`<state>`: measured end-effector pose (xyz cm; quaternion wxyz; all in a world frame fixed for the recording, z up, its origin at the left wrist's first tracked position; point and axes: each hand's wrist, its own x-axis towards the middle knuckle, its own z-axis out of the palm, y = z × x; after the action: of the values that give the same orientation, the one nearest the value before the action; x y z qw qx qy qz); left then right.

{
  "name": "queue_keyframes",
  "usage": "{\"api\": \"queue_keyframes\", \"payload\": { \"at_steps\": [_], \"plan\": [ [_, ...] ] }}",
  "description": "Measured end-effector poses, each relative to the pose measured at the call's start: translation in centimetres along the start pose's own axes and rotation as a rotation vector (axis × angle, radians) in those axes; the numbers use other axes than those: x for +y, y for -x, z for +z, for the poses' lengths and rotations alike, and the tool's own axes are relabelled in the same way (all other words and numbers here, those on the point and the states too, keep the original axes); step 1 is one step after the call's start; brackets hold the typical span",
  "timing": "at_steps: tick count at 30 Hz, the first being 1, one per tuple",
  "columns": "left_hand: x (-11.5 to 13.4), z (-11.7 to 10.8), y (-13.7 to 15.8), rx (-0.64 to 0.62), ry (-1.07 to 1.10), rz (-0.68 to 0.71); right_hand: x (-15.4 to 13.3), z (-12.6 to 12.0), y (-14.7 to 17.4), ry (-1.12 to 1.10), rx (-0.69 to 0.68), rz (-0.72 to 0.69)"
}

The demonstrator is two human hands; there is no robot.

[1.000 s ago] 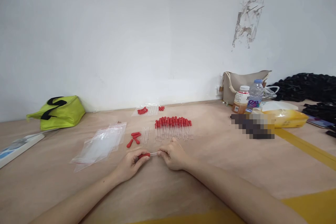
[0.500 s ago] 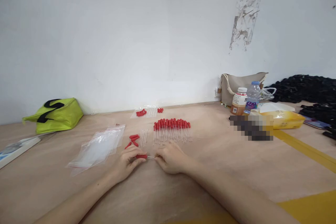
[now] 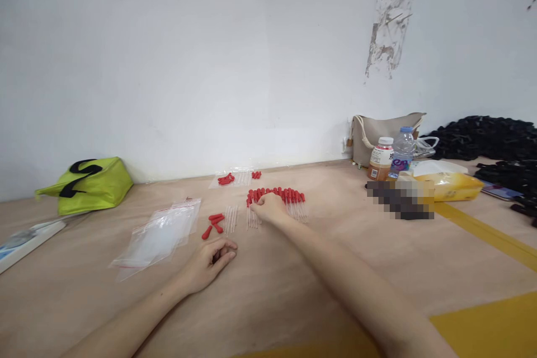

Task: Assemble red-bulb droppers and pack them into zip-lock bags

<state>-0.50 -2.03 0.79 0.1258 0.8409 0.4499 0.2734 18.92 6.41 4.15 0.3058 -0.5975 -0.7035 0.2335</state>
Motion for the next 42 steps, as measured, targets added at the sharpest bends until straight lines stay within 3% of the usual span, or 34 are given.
{"api": "queue_keyframes", "payload": {
  "at_steps": [4, 10, 19, 25, 28, 32, 37, 42],
  "plan": [
    [-0.1, 0.0, 0.2, -0.017, -0.024, 0.008, -2.0, 3.5, -0.6, 0.266, 0.122, -0.056],
    [-0.2, -0.1, 0.3, -0.004, -0.031, 0.029, -2.2, 6.2, -1.4, 0.477, 0.126, -0.069],
    [-0.1, 0.2, 0.3, 0.041, 0.004, 0.023, -2.2, 6.2, -1.1, 0.447, 0.152, -0.105],
    [-3.1, -2.5, -1.9, 0.341, -0.066, -0.207, -4.0, 6.6, -1.0, 0.477, 0.052, -0.105],
    [-5.5, -4.0, -3.6, 0.294, -0.09, -0.324, -4.7, 6.8, -1.1, 0.503, 0.011, -0.06],
    [-7.4, -4.4, -5.3, 0.228, -0.068, -0.374, -5.3, 6.9, -1.2, 0.502, -0.025, -0.025],
    [-8.0, -4.1, -6.3, 0.172, -0.045, -0.403, -5.4, 7.2, -1.0, 0.475, -0.009, -0.014],
    [-7.0, -4.2, -6.1, 0.272, -0.045, -0.378, -4.5, 5.8, -0.3, 0.419, 0.08, -0.064]
  ]
}}
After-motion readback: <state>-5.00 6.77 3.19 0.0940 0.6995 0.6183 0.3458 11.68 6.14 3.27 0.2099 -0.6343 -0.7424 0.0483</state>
